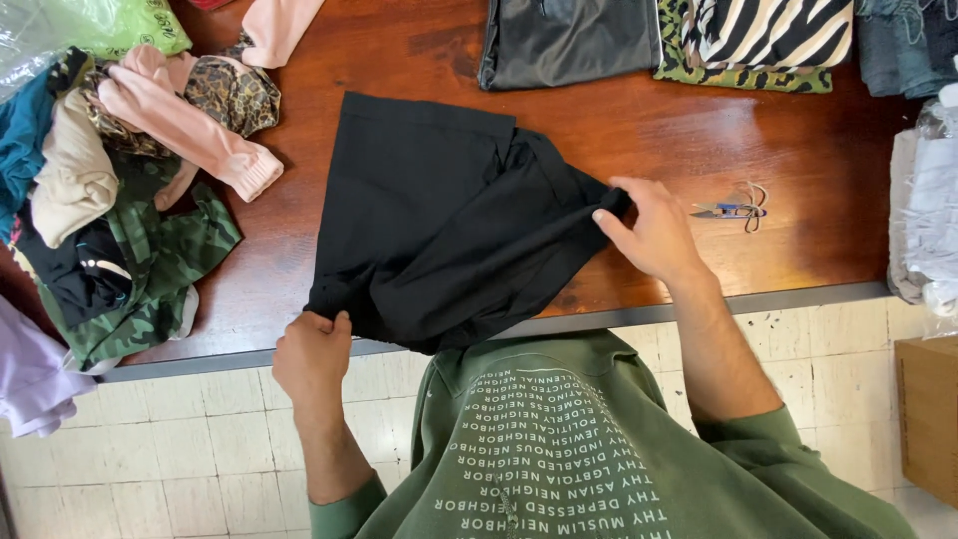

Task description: The person folds a zebra-print top and a pair of black shorts on a wooden table.

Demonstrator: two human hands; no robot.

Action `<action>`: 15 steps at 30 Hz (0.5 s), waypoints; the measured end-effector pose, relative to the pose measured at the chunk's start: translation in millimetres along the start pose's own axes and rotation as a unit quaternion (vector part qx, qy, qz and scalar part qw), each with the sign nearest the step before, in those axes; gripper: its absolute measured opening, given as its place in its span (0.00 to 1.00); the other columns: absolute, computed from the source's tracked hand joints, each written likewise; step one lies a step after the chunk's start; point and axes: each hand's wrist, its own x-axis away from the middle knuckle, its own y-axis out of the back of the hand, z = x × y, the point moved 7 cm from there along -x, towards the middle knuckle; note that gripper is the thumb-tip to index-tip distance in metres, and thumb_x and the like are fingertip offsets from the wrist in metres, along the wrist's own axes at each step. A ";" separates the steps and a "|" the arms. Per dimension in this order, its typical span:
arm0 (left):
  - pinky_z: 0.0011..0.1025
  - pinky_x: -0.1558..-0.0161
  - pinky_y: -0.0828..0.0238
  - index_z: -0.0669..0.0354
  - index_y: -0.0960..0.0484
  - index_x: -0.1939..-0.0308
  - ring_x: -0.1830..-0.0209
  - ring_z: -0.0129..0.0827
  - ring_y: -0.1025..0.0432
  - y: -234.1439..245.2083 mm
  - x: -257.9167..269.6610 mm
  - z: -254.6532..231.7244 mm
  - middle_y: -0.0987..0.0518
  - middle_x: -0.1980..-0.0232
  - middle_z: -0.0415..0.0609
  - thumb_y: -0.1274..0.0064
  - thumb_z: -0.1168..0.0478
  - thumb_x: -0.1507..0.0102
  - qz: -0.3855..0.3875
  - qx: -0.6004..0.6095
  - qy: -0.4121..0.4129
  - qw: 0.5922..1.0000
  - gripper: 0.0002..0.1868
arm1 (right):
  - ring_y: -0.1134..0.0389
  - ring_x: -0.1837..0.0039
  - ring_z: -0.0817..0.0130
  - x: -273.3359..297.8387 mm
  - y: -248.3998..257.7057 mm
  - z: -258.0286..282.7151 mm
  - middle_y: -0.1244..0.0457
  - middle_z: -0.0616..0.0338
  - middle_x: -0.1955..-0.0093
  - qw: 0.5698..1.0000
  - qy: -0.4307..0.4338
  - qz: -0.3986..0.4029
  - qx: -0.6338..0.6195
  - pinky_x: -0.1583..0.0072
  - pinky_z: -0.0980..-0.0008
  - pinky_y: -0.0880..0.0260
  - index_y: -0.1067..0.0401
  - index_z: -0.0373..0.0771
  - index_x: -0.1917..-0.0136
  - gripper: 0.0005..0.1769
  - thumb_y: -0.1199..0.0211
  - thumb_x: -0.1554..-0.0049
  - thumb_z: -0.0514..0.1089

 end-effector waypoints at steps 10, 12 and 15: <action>0.58 0.15 0.38 0.57 0.17 0.22 0.15 0.56 0.30 33.8 51.1 -380.1 0.18 0.22 0.55 0.33 0.68 0.34 -0.026 0.189 -0.703 0.686 0.34 | 0.24 0.23 0.41 -10.3 -7.9 9.2 0.23 0.47 0.30 0.977 -0.079 0.196 0.015 0.24 0.41 0.25 0.19 0.41 0.22 0.33 0.19 0.36 0.52; 0.65 0.07 0.52 0.62 0.23 0.14 0.06 0.58 0.40 -12.0 38.1 -427.1 0.23 0.12 0.60 0.36 0.69 0.34 0.053 0.088 -0.736 0.669 0.41 | 0.23 0.24 0.40 -8.1 -5.1 -3.6 0.22 0.47 0.30 0.972 -0.099 0.206 0.047 0.25 0.40 0.23 0.20 0.41 0.20 0.37 0.18 0.37 0.55; 0.56 0.14 0.47 0.49 0.09 0.36 0.26 0.45 0.24 -45.4 4.4 -452.4 0.12 0.37 0.45 0.30 0.62 0.37 0.097 -0.048 -0.720 0.686 0.24 | 0.20 0.29 0.38 0.3 -1.4 -21.5 0.19 0.51 0.34 0.962 -0.120 0.244 0.038 0.29 0.39 0.20 0.19 0.50 0.20 0.36 0.18 0.40 0.47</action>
